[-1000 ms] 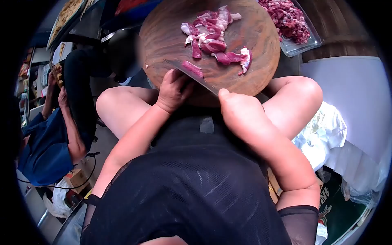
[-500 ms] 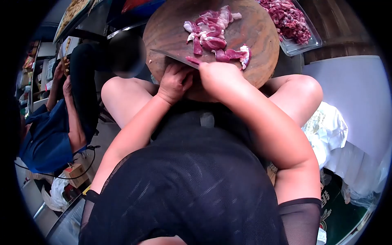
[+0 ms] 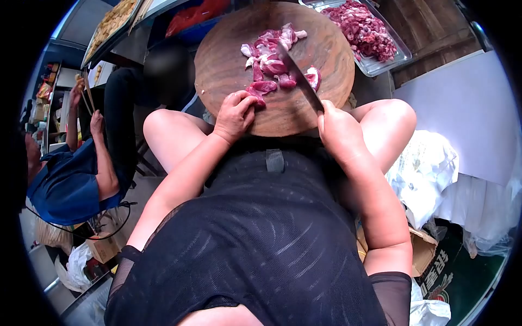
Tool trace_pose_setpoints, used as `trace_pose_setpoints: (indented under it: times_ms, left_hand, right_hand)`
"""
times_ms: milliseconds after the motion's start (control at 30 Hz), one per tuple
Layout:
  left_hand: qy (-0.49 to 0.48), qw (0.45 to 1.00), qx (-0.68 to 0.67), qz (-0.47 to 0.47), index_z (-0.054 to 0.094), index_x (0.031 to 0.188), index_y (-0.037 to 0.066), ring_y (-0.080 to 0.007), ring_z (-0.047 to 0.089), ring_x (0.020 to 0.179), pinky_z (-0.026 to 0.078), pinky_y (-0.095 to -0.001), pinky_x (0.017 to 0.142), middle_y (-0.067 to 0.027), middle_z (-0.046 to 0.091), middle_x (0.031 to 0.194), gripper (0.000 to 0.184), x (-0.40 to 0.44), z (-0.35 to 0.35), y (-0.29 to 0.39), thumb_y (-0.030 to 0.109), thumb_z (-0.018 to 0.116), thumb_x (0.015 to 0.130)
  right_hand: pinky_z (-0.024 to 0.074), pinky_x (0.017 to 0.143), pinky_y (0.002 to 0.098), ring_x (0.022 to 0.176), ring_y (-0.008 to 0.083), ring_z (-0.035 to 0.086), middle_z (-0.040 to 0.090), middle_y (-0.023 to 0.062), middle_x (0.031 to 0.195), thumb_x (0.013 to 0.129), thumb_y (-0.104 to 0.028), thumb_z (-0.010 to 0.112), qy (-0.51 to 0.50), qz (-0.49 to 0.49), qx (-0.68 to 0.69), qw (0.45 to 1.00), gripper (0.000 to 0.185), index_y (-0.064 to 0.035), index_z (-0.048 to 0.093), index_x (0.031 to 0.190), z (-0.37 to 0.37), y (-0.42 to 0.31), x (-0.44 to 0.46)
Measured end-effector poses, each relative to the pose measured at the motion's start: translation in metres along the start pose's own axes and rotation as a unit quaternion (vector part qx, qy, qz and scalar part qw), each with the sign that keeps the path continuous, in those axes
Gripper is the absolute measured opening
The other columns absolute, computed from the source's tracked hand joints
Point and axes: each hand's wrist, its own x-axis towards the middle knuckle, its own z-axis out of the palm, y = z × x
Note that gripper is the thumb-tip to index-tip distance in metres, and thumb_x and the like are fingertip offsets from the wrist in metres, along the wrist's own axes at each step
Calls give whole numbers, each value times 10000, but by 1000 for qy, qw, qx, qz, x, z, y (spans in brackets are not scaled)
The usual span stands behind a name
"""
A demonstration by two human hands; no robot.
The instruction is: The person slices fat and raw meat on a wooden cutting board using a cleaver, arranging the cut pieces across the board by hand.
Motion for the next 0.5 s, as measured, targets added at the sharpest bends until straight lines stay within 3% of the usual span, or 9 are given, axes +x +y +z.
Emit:
trace_pose_setpoints:
  times_ms: [200,300,500]
  left_hand:
    - [8,1000,-6,-9,636,1049,96,-326,575,1022,478,-420,918,-98,593,1072,274,0,1,2,64,671,779]
    - [26,999,-10,-18,648,1063,103,-326,578,1019,479,-419,917,-101,596,1094,289,1,0,4,63,668,778]
    - [21,998,-32,-48,667,1068,108,-323,581,1028,486,-423,912,-106,601,1116,309,0,5,-2,71,676,761]
  right_hand:
    - [529,665,502,758,380,677,674,214,779,938,-129,478,-52,-116,-23,992,166,-34,588,1019,-1,-20,5]
    - [531,673,502,789,381,681,680,208,800,908,-92,480,-131,-116,-64,983,136,-31,578,980,4,-27,19]
    - [535,665,503,788,396,680,673,207,785,884,-78,478,-196,-104,-59,973,103,-21,553,927,-6,-42,34]
